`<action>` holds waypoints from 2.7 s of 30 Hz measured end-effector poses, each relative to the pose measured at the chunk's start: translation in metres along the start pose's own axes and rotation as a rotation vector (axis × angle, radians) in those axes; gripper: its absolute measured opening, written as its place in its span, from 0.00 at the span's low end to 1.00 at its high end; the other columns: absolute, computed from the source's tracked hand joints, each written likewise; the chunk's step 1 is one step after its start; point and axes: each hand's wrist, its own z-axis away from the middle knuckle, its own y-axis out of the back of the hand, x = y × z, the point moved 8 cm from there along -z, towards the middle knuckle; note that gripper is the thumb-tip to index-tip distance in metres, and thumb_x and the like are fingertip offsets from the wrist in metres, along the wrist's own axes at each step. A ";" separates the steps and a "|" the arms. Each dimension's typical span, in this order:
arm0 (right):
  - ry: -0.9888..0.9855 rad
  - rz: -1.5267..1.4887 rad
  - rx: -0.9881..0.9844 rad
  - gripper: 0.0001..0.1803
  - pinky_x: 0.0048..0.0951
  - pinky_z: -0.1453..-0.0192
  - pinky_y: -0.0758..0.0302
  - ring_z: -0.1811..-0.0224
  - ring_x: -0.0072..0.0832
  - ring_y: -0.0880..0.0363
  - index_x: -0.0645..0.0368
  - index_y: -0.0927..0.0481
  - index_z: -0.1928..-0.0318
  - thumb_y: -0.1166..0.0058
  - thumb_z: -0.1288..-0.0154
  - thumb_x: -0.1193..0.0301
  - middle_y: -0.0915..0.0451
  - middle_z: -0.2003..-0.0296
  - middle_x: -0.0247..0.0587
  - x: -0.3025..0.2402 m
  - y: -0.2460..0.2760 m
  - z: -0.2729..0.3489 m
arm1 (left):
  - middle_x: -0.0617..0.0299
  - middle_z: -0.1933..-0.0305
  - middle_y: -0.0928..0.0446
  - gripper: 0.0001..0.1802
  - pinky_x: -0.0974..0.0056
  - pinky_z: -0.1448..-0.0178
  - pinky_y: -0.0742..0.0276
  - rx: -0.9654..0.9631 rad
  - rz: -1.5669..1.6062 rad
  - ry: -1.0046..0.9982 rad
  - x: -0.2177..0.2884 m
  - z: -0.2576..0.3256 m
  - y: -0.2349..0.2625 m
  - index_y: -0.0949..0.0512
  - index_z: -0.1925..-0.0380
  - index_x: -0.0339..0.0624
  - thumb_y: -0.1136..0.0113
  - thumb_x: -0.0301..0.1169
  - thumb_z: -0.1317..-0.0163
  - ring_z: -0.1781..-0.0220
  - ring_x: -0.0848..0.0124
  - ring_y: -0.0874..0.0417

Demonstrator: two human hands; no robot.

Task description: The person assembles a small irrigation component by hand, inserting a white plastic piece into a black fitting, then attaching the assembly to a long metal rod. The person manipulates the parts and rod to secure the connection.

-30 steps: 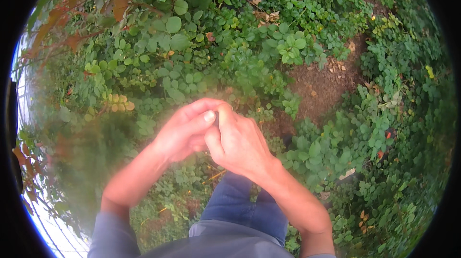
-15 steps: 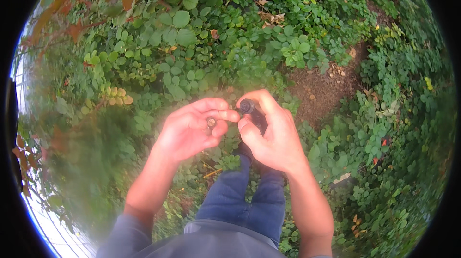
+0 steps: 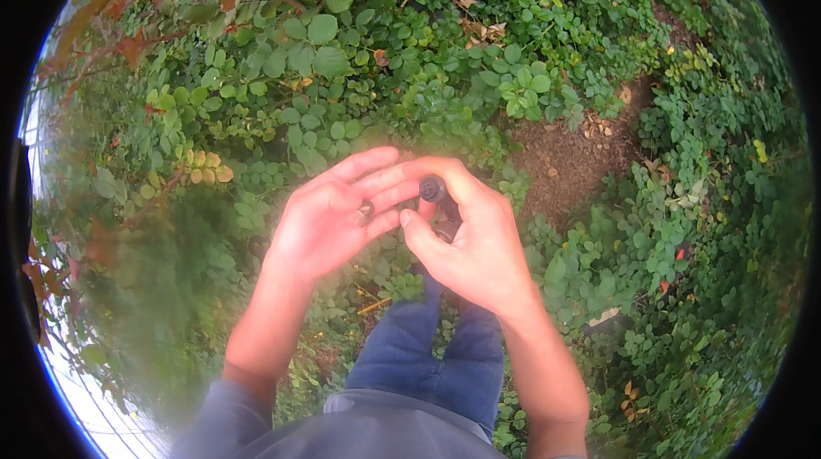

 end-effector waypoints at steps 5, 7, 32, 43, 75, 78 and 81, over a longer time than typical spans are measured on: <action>0.069 0.053 0.003 0.17 0.25 0.61 0.23 0.66 0.23 0.19 0.58 0.24 0.53 0.43 0.45 0.82 0.19 0.66 0.36 0.001 -0.009 -0.003 | 0.39 0.33 0.35 0.34 0.52 0.31 0.33 0.040 -0.016 -0.027 -0.001 -0.006 0.000 0.38 0.36 0.30 0.53 0.18 0.49 0.34 0.52 0.30; 0.037 0.061 -0.016 0.13 0.30 0.59 0.23 0.66 0.29 0.18 0.60 0.24 0.57 0.42 0.45 0.79 0.19 0.65 0.41 0.007 -0.015 -0.004 | 0.37 0.33 0.35 0.36 0.52 0.31 0.34 0.002 -0.045 -0.020 -0.009 -0.008 -0.001 0.40 0.35 0.29 0.52 0.18 0.50 0.36 0.51 0.29; -0.094 0.145 0.110 0.09 0.24 0.66 0.26 0.71 0.18 0.24 0.63 0.22 0.62 0.40 0.42 0.73 0.20 0.73 0.36 0.012 0.000 0.001 | 0.57 0.48 0.25 0.24 0.69 0.53 0.28 0.104 -0.381 -0.184 -0.009 -0.011 0.010 0.28 0.43 0.34 0.56 0.20 0.41 0.58 0.74 0.26; -0.128 -0.060 0.027 0.08 0.20 0.65 0.28 0.70 0.13 0.27 0.63 0.20 0.62 0.41 0.35 0.70 0.21 0.73 0.28 0.020 0.009 0.001 | 0.62 0.51 0.26 0.21 0.75 0.71 0.34 0.085 -1.264 -0.650 0.009 0.012 -0.029 0.20 0.48 0.43 0.37 0.20 0.43 0.77 0.83 0.35; 0.094 0.078 0.078 0.12 0.30 0.66 0.26 0.73 0.29 0.22 0.60 0.22 0.53 0.55 0.34 0.79 0.20 0.69 0.44 0.001 0.002 0.010 | 0.65 0.62 0.20 0.12 0.76 0.78 0.38 0.219 -1.398 -0.669 0.031 0.015 -0.043 0.17 0.63 0.38 0.27 0.25 0.48 0.81 0.85 0.36; 0.096 0.097 0.073 0.12 0.31 0.65 0.25 0.72 0.32 0.22 0.61 0.23 0.52 0.55 0.34 0.79 0.21 0.69 0.45 0.002 0.000 0.010 | 0.63 0.63 0.19 0.12 0.74 0.78 0.38 0.231 -1.576 -0.769 0.034 0.019 -0.054 0.17 0.64 0.39 0.26 0.27 0.49 0.81 0.84 0.36; 0.120 0.113 0.074 0.12 0.33 0.64 0.25 0.71 0.36 0.21 0.62 0.23 0.52 0.55 0.34 0.78 0.21 0.69 0.48 0.004 -0.002 0.011 | 0.61 0.64 0.19 0.13 0.71 0.75 0.29 0.236 -1.661 -0.794 0.036 0.023 -0.061 0.17 0.63 0.40 0.27 0.27 0.49 0.79 0.78 0.28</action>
